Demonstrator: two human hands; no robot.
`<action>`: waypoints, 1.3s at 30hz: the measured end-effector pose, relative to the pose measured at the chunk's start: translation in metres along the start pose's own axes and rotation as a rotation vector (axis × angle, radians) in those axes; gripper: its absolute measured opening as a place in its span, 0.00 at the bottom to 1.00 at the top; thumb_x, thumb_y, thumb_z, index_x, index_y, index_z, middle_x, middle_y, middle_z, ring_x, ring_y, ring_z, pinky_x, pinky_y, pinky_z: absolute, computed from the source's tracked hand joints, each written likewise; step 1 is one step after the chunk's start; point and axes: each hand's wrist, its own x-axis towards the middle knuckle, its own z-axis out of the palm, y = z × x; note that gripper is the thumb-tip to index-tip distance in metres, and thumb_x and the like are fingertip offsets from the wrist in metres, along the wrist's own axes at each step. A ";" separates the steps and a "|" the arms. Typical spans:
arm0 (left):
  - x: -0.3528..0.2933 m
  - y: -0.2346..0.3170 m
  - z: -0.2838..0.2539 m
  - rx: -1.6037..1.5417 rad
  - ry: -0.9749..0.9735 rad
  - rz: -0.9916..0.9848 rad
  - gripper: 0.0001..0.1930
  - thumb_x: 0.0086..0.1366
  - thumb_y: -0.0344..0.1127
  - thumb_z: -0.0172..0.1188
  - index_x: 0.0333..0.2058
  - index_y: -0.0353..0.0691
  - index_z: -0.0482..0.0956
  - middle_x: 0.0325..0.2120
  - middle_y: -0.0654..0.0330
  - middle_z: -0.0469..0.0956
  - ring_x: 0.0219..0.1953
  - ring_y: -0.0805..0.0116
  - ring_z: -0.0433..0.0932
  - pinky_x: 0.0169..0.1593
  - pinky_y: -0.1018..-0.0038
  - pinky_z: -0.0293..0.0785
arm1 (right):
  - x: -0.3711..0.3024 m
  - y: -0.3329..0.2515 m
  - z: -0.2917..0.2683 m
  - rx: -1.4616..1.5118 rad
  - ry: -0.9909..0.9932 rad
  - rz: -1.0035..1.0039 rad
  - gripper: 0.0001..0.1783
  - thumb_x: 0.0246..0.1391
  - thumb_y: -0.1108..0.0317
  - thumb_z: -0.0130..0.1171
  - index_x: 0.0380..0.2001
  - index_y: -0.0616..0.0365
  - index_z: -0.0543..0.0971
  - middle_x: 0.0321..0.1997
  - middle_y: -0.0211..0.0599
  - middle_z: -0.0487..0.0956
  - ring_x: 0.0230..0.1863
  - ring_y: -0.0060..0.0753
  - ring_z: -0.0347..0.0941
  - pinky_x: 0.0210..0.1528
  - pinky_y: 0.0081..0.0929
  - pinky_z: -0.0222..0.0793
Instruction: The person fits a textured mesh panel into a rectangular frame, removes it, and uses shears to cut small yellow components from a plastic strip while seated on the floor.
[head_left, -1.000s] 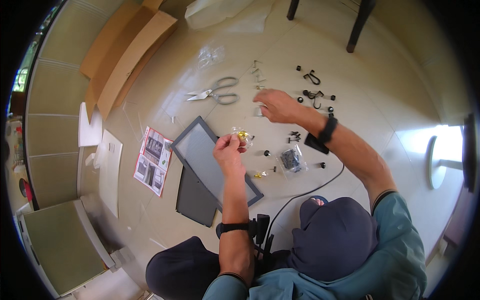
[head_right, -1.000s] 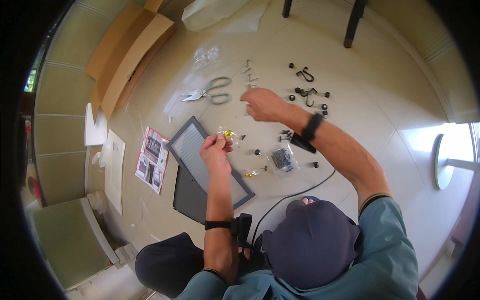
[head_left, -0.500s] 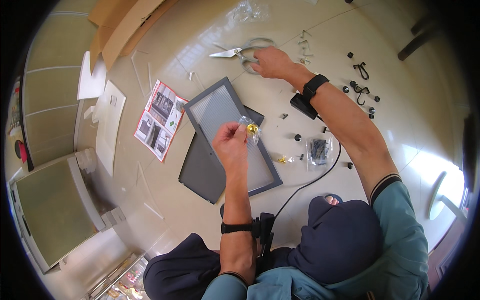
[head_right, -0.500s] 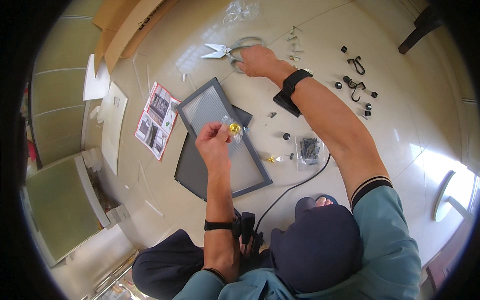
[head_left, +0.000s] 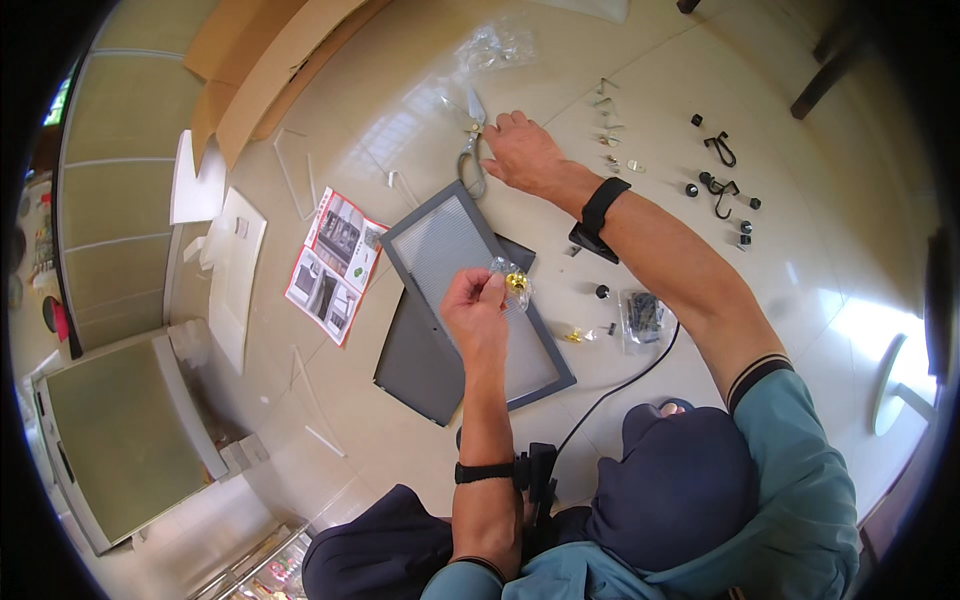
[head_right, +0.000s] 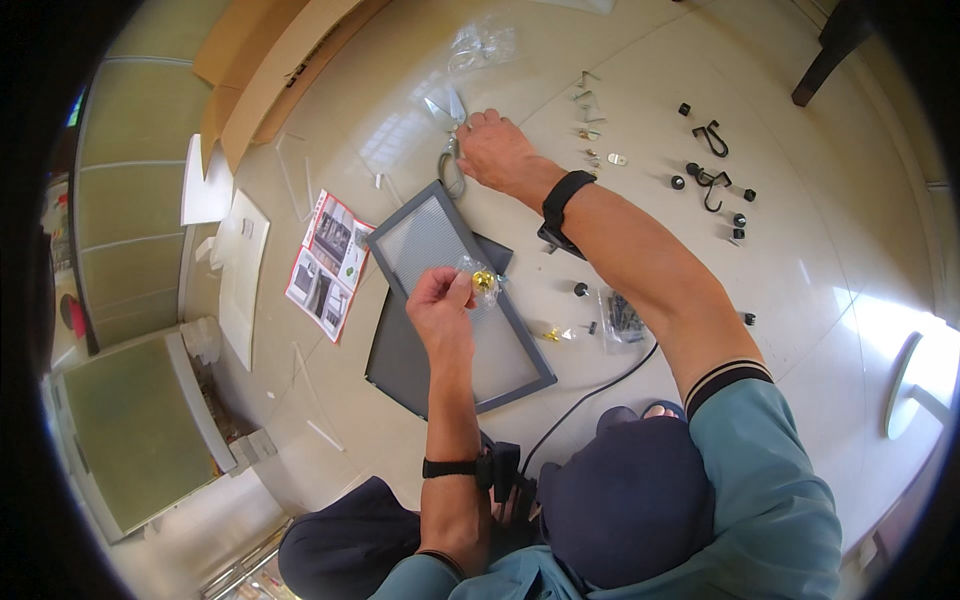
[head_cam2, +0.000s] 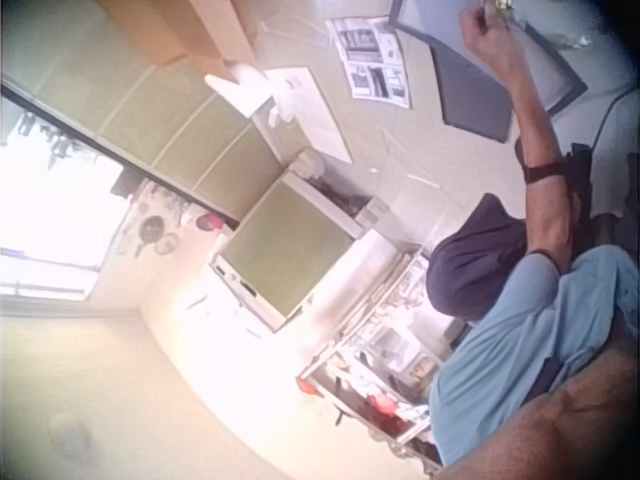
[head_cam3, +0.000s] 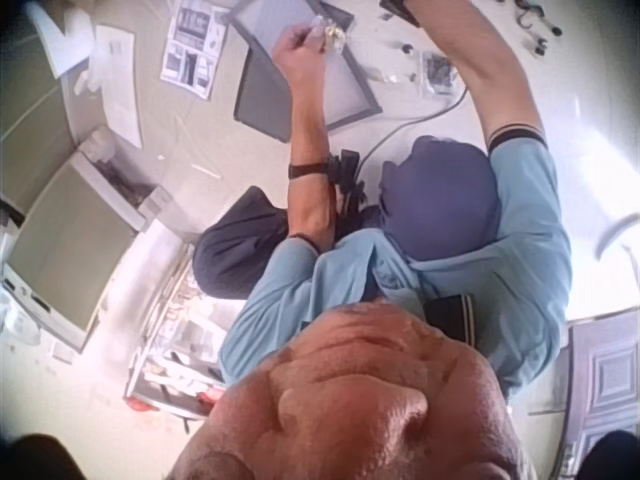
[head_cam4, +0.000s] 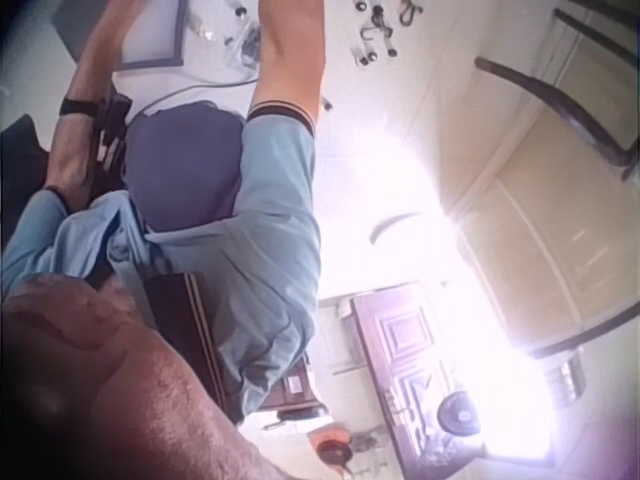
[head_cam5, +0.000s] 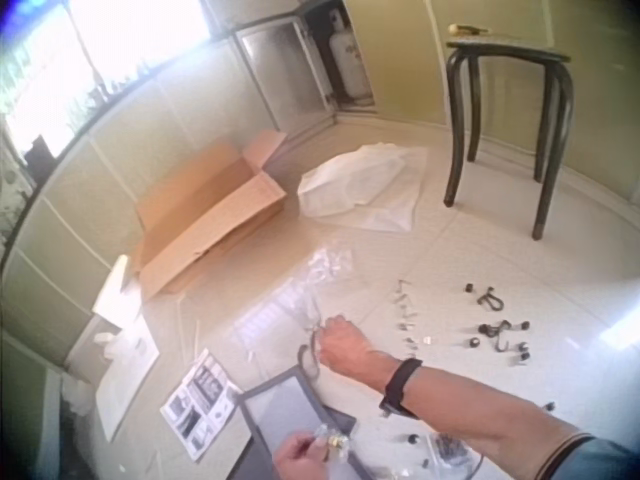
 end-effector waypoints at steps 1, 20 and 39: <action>-0.001 0.000 -0.003 0.002 0.003 0.001 0.03 0.60 0.20 0.61 0.29 0.33 0.77 0.20 0.63 0.75 0.20 0.77 0.71 0.26 0.81 0.67 | 0.003 -0.005 0.004 0.003 0.001 -0.002 0.21 0.55 0.55 0.63 0.43 0.62 0.75 0.43 0.48 0.74 0.50 0.49 0.70 0.51 0.41 0.73; -0.007 0.004 -0.011 -0.022 0.028 0.025 0.02 0.60 0.21 0.61 0.28 0.33 0.77 0.20 0.63 0.75 0.21 0.78 0.71 0.27 0.81 0.68 | -0.001 -0.005 0.007 -0.118 -0.079 0.315 0.14 0.53 0.72 0.55 0.44 0.63 0.75 0.45 0.55 0.77 0.49 0.50 0.74 0.48 0.37 0.75; -0.031 0.047 0.041 -0.029 -0.407 0.055 0.05 0.70 0.30 0.52 0.36 0.35 0.73 0.36 0.55 0.80 0.33 0.69 0.79 0.39 0.69 0.82 | -0.212 0.022 -0.138 1.265 -0.220 0.413 0.31 0.49 0.62 0.72 0.53 0.64 0.72 0.42 0.33 0.78 0.41 0.25 0.74 0.46 0.26 0.74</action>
